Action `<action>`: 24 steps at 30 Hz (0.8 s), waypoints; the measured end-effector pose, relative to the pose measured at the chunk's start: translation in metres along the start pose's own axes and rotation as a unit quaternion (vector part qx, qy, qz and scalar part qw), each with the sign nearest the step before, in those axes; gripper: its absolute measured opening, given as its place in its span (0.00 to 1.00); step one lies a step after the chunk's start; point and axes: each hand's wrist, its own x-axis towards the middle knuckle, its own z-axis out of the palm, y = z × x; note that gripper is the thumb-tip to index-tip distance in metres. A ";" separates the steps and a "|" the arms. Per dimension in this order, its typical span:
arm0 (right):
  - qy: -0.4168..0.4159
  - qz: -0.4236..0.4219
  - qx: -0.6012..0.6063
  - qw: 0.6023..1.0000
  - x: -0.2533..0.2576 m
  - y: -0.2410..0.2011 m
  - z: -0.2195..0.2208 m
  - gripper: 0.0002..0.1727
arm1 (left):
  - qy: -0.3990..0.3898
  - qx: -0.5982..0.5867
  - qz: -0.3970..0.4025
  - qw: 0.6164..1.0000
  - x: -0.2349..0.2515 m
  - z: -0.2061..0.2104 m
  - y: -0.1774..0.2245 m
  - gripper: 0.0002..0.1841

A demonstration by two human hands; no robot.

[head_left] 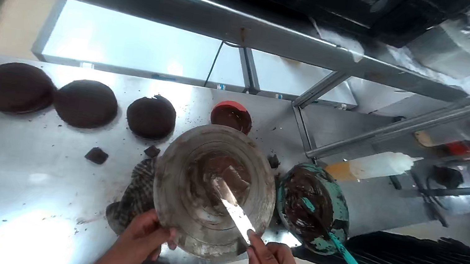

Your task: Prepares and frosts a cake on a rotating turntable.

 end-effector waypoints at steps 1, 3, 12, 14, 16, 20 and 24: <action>0.013 0.007 -0.013 1.000 0.001 0.005 0.000 0.15 | -0.032 0.018 -0.012 0.999 -0.001 -0.001 0.000 0.09; 0.021 0.041 0.010 0.999 0.005 0.011 -0.003 0.16 | -0.050 0.027 -0.023 0.998 -0.004 -0.003 -0.001 0.09; -0.005 0.056 0.041 0.998 -0.002 -0.003 -0.004 0.16 | -0.041 0.029 -0.011 0.999 -0.007 -0.008 0.000 0.08; -0.021 0.068 0.096 0.993 0.001 -0.002 -0.004 0.16 | -0.014 0.022 -0.021 0.999 -0.009 -0.006 0.000 0.12; -0.055 0.077 0.162 0.982 -0.005 -0.010 -0.002 0.16 | 0.055 0.000 -0.017 0.998 -0.008 0.000 0.002 0.12; -0.020 0.023 0.041 0.999 -0.011 -0.006 -0.005 0.16 | -0.002 0.005 -0.027 1.000 -0.009 -0.002 0.001 0.09; -0.038 0.057 0.131 0.989 -0.010 -0.003 -0.003 0.16 | 0.045 -0.008 -0.027 0.999 -0.007 0.000 0.006 0.13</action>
